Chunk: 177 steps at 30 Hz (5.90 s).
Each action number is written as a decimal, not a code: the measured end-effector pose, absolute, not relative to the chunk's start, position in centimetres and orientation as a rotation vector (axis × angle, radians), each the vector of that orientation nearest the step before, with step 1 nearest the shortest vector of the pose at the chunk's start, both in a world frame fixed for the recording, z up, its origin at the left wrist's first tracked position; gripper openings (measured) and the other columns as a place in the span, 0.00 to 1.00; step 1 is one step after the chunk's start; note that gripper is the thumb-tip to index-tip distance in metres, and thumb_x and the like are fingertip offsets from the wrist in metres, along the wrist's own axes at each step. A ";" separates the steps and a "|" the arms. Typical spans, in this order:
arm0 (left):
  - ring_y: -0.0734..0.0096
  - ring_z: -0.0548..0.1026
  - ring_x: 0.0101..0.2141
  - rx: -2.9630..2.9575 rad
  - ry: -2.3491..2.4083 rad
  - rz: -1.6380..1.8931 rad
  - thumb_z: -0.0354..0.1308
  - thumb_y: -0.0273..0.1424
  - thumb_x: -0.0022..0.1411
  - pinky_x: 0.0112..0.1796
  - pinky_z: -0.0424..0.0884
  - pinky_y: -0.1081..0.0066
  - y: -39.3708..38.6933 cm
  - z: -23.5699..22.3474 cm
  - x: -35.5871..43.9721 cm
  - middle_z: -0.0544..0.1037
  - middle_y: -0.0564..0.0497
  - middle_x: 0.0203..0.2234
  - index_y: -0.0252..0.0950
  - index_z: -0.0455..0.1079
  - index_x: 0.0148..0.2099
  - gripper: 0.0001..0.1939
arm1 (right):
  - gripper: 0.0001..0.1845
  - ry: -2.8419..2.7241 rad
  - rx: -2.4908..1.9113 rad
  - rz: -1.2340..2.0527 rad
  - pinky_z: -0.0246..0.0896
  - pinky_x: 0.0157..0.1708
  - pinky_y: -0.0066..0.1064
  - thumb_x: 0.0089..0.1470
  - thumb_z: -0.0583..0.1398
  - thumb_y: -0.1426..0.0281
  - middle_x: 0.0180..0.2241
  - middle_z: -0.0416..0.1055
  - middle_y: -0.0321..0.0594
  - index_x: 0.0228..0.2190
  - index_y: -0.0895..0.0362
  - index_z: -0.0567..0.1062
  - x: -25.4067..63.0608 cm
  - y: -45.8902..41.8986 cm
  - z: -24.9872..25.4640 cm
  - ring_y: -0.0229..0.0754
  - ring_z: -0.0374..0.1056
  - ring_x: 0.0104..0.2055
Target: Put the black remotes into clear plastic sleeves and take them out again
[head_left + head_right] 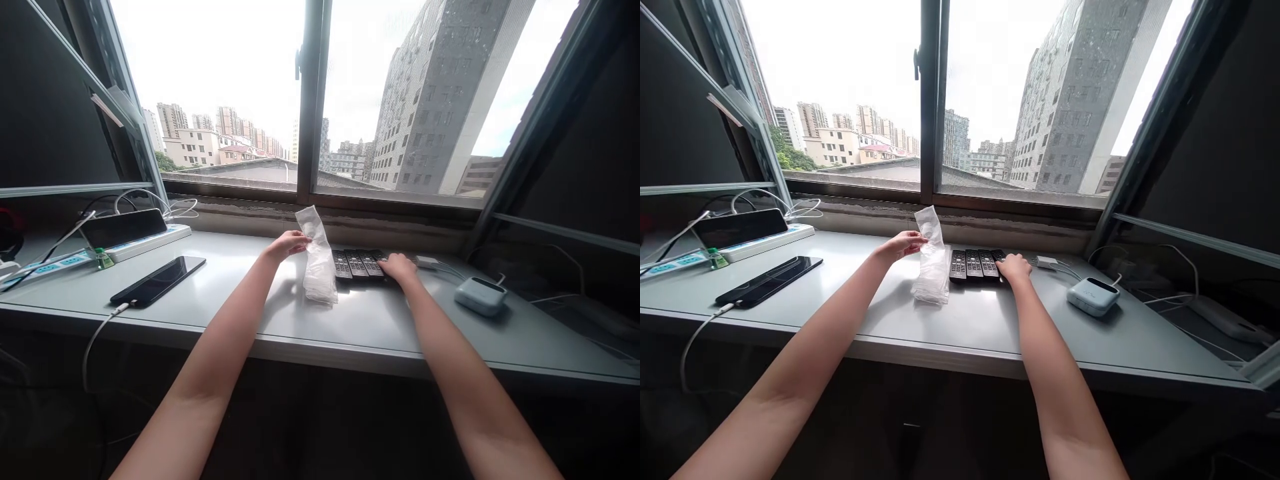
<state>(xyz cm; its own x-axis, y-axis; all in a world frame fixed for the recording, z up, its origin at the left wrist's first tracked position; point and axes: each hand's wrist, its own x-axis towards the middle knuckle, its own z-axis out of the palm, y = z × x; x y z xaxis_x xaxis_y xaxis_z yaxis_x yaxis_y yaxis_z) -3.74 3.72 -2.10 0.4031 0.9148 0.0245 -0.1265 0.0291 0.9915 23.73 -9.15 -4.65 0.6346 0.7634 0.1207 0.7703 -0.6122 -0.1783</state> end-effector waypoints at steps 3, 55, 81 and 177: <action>0.77 0.75 0.25 1.003 0.807 1.138 0.70 0.13 0.44 0.27 0.71 0.79 4.2 -2.0 -4.1 0.78 0.48 0.26 0.30 0.72 0.36 0.16 | 0.24 -1.225 -2.612 -0.070 0.65 0.48 0.39 0.59 0.57 0.60 0.52 0.70 0.59 0.51 0.64 0.75 23.8 -9.1 -4.7 0.56 0.68 0.54; 0.80 0.70 0.18 0.586 0.973 1.480 0.62 0.21 0.59 0.25 0.70 0.78 4.2 -2.1 -5.5 0.73 0.55 0.20 0.30 0.72 0.38 0.04 | 0.23 -1.930 -1.553 -0.404 0.64 0.37 0.32 0.53 0.65 0.60 0.46 0.75 0.35 0.52 0.47 0.75 16.4 -11.3 -1.5 0.45 0.73 0.41; 0.64 0.78 0.42 1.098 0.399 1.180 0.66 0.28 0.54 0.46 0.74 0.66 -0.5 -2.4 0.7 0.80 0.47 0.37 0.35 0.72 0.38 0.09 | 0.41 -1.681 -1.564 -0.241 0.66 0.39 0.35 0.53 0.64 0.60 0.45 0.75 0.38 0.64 0.48 0.55 15.2 -10.7 -2.8 0.48 0.72 0.41; 0.61 0.80 0.42 0.832 0.191 1.147 0.48 0.33 0.71 0.46 0.73 0.62 -1.2 -0.2 -0.5 0.80 0.39 0.42 0.32 0.64 0.56 0.15 | 0.40 -1.696 -0.991 0.683 0.68 0.23 0.29 0.37 0.72 0.61 0.34 0.68 0.33 0.50 0.49 0.64 14.0 -10.0 -2.9 0.38 0.70 0.26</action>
<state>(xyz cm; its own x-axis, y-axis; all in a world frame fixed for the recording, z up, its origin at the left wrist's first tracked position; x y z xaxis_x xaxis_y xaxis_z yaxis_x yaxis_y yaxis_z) -0.51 -1.23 -0.16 0.4318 0.8611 0.2686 -0.7273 0.1563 0.6683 14.03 -9.99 -2.89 -0.1493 0.8649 0.4792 0.2909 0.5016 -0.8147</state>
